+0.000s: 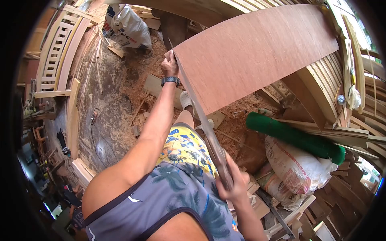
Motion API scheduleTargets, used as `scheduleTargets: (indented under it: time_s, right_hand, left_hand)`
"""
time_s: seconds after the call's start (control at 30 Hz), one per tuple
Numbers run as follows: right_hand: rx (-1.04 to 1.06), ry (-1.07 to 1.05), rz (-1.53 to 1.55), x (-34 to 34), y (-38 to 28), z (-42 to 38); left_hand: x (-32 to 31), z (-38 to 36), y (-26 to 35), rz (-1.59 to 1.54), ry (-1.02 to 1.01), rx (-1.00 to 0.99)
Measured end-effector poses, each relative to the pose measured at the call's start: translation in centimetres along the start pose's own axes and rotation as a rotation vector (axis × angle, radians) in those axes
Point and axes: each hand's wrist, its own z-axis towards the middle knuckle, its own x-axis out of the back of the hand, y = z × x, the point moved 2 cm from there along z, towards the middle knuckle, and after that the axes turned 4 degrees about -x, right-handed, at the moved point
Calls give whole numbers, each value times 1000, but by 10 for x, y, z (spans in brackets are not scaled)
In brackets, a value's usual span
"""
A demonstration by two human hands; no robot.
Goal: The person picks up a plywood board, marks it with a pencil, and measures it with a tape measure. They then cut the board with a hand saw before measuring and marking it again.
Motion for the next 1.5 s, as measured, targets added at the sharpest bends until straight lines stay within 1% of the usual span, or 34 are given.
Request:
scheduleTargets:
  time_s: [0.03,0.1,0.13,0.2,0.27,0.3,0.33,0.4,0.47,0.53,0.57,0.6,0.63,0.67,0.7,0.8,0.83,0.87,0.9,0.97,1.0,1.07,1.1,1.13,1.17,1.2,1.23,1.27,1.3,1.33,1.4,1.43,1.5]
  right_hand:
    - [64,40,22,-20,4,33]
    - [86,44,109,-62,26,90]
    - [86,33,124,-71,21,114]
    - [76,45,106,-80,13,137]
    - [96,82,171,-80,6,141]
    - [59,59,186,-77,0,141]
    - [61,57,186,-78,0,142]
    - [77,74,171,-81,1,137]
    - [101,68,130,-66,-8,113]
    - [138,75,72,-46,-2,71]
    - [77,30,60,-26,-9,45]
    - [-26,-32,13,-9,-7,14]
    - [29,7,-33,7,-16,-9]
    - [-3,5,-45,19,-18,-35]
    - [-36,6,-57,26,-20,-48]
    - [-56,-20,-45,26,-20,-47]
    - [-32,0,-1,15,-13,-31]
    - [51,49,-51,0,-8,-9]
    - [33,31,13,-19,5,15]
    - [126,40,64,-52,17,57]
    - [76,-17,102,-62,14,63]
    - [70,40,157,-82,9,60]
    - [17,17,177,-82,6,57]
    - [25,18,181,-80,3,58]
    - [20,48,188,-75,2,57]
    - [10,80,192,-67,2,54]
    - [-46,38,159,-56,2,46]
    - [-45,47,159,-45,-5,37]
    - [-52,36,134,-35,-14,25]
    - [-54,23,109,-26,-19,13]
    - [20,50,45,-13,-18,-20]
    - [21,44,45,-7,-19,-31]
    - [41,44,22,2,-20,-45]
  left_hand:
    - [-1,1,-1,-37,-27,7]
    - [4,3,-2,-73,-45,14]
    - [6,2,2,-109,-61,18]
    - [3,7,6,-149,-82,13]
    - [4,9,-6,-110,-143,79]
    - [-3,2,-15,-191,-175,152]
    - [-8,-1,-22,-192,-173,152]
    - [-2,-16,-14,-285,-139,49]
    - [0,-13,-11,-233,-148,39]
    - [-6,1,-12,-8,-96,47]
    - [0,2,0,-25,-106,47]
    - [-2,0,-3,-26,-104,54]
    - [-4,0,-6,-65,-75,24]
    - [-6,1,-5,-105,-45,-10]
    - [2,-3,4,-71,-81,6]
    - [5,-5,8,-73,-85,-11]
    - [3,0,6,-27,-91,-31]
    - [0,3,2,-25,-96,-32]
    - [-2,5,0,-16,-77,-62]
    - [-8,28,-19,18,-58,-122]
    - [-3,49,-14,6,-153,-102]
    - [6,62,6,-15,-105,-212]
    - [9,55,7,-8,-106,-208]
    - [9,48,12,-23,-92,-165]
    - [9,44,14,-41,-80,-122]
    - [7,40,10,-43,-82,-125]
    - [4,35,5,6,-50,-117]
    - [1,33,2,54,-18,-110]
    - [1,30,2,44,-36,-68]
    - [0,29,4,42,-36,-70]
    - [4,28,12,-33,-34,-64]
    - [10,24,21,-53,-32,-82]
    - [9,25,18,-20,-26,-68]
